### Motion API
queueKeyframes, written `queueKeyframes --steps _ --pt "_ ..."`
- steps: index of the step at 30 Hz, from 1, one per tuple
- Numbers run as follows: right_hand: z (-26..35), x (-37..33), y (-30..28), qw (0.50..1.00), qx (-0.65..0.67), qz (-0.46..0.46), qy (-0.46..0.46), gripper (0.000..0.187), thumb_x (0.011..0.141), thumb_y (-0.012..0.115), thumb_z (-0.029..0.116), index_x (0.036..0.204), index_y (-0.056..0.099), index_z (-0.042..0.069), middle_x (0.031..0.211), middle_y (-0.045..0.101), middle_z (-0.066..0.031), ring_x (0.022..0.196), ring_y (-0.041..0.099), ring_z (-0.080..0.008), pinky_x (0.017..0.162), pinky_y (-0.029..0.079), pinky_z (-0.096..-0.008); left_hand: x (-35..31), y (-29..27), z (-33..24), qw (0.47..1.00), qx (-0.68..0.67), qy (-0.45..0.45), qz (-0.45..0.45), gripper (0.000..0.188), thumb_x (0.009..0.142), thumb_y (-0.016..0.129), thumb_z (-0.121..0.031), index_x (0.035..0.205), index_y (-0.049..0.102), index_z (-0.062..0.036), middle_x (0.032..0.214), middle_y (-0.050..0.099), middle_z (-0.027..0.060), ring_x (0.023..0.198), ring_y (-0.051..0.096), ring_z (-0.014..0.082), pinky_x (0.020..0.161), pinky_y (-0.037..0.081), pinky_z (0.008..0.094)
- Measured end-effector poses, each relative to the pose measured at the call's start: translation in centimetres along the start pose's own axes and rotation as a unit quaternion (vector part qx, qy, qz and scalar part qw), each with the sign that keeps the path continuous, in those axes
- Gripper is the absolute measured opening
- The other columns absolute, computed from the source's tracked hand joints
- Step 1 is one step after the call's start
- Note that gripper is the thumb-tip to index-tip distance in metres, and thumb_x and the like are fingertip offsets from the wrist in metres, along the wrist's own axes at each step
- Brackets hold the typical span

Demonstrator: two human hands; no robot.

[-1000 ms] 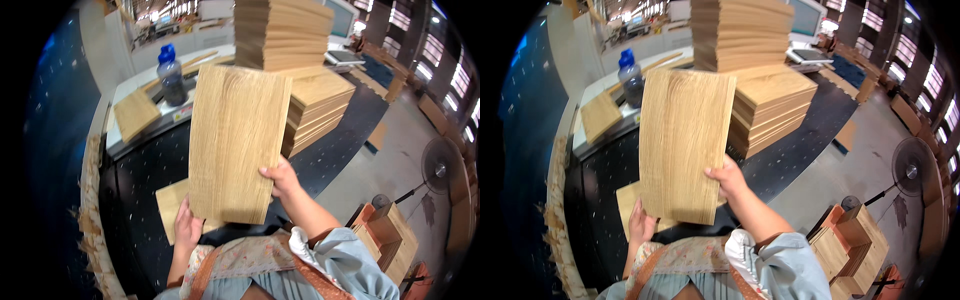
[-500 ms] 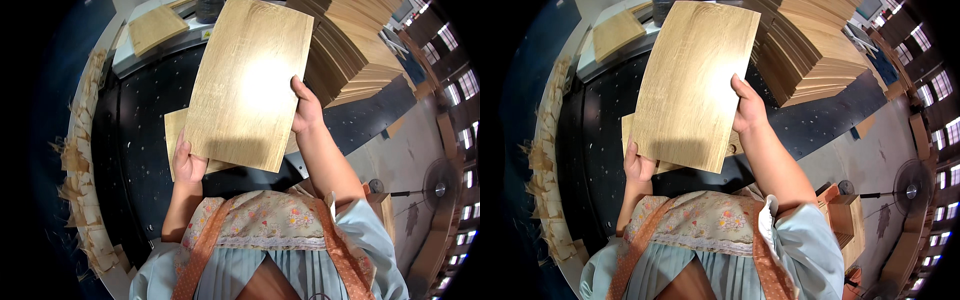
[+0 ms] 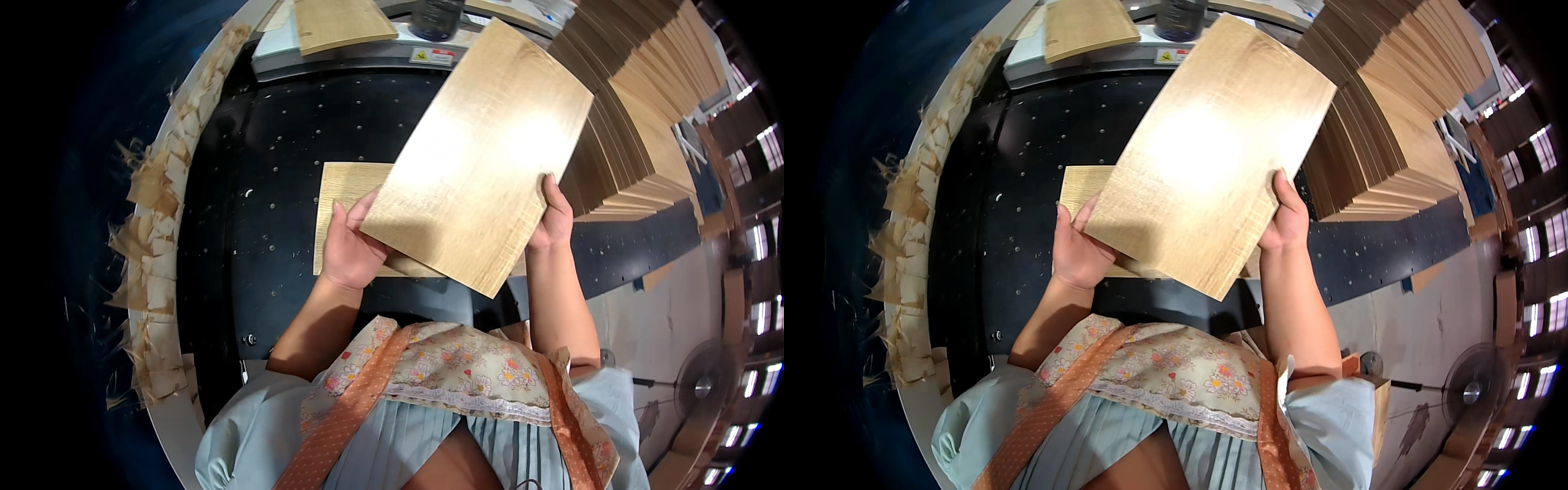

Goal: The person picks up wooden panels from a stack on the floor, places them on a table to inspect and sort them, and then moves some to a different pile.

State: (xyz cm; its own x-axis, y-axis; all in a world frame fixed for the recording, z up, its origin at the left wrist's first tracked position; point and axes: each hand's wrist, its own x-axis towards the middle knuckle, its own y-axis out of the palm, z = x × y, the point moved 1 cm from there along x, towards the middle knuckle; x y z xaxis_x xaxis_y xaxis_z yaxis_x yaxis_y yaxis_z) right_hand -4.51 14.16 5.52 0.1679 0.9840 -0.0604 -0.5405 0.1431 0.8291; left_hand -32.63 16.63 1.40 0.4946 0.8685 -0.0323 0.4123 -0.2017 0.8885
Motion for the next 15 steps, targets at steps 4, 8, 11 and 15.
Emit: queueKeyframes --steps 4,8,11,15 --pt "0.2 0.0 -0.3 1.000 -0.020 0.012 -0.021 0.049 0.090 0.050 0.025 0.132 0.037 0.001 0.132 0.045 -0.0185 0.118 0.046 -0.0361 0.100 0.037 -0.0500 -0.1 -0.4 -0.3 0.997 -0.001 -0.010 0.079 0.076 0.091 0.027 -0.060 0.138 0.029 -0.0005 0.138 0.039 0.0139 0.127 0.038 0.0290 0.105 0.029 0.0467" --pt "0.2 0.0 -0.1 0.999 -0.036 0.010 -0.029 0.051 0.090 0.051 0.025 0.133 0.037 0.002 0.133 0.044 -0.0177 0.119 0.045 -0.0352 0.100 0.037 -0.0492 -0.4 0.0 -0.4 0.998 0.001 -0.017 0.060 0.076 0.092 0.022 -0.059 0.138 0.028 0.0009 0.136 0.042 0.0140 0.125 0.040 0.0272 0.105 0.031 0.0429" --pt "0.5 -0.2 -0.3 0.999 -0.024 0.014 -0.018 0.052 0.088 0.054 0.022 0.133 0.036 0.002 0.129 0.047 -0.0171 0.116 0.048 -0.0341 0.097 0.040 -0.0475 -0.3 0.5 -0.5 0.998 0.014 -0.024 0.056 0.075 0.092 0.022 -0.058 0.139 0.027 0.0010 0.136 0.042 0.0135 0.125 0.040 0.0267 0.105 0.031 0.0425" --pt "0.5 0.0 -0.9 0.995 -0.044 0.079 -0.032 0.055 0.088 0.055 0.020 0.134 0.033 0.001 0.131 0.046 -0.0160 0.117 0.047 -0.0330 0.098 0.040 -0.0464 -0.1 0.2 -0.1 0.999 0.035 -0.033 0.016 0.072 0.092 0.026 -0.057 0.139 0.027 -0.0028 0.139 0.038 0.0130 0.128 0.037 0.0282 0.105 0.028 0.0456"
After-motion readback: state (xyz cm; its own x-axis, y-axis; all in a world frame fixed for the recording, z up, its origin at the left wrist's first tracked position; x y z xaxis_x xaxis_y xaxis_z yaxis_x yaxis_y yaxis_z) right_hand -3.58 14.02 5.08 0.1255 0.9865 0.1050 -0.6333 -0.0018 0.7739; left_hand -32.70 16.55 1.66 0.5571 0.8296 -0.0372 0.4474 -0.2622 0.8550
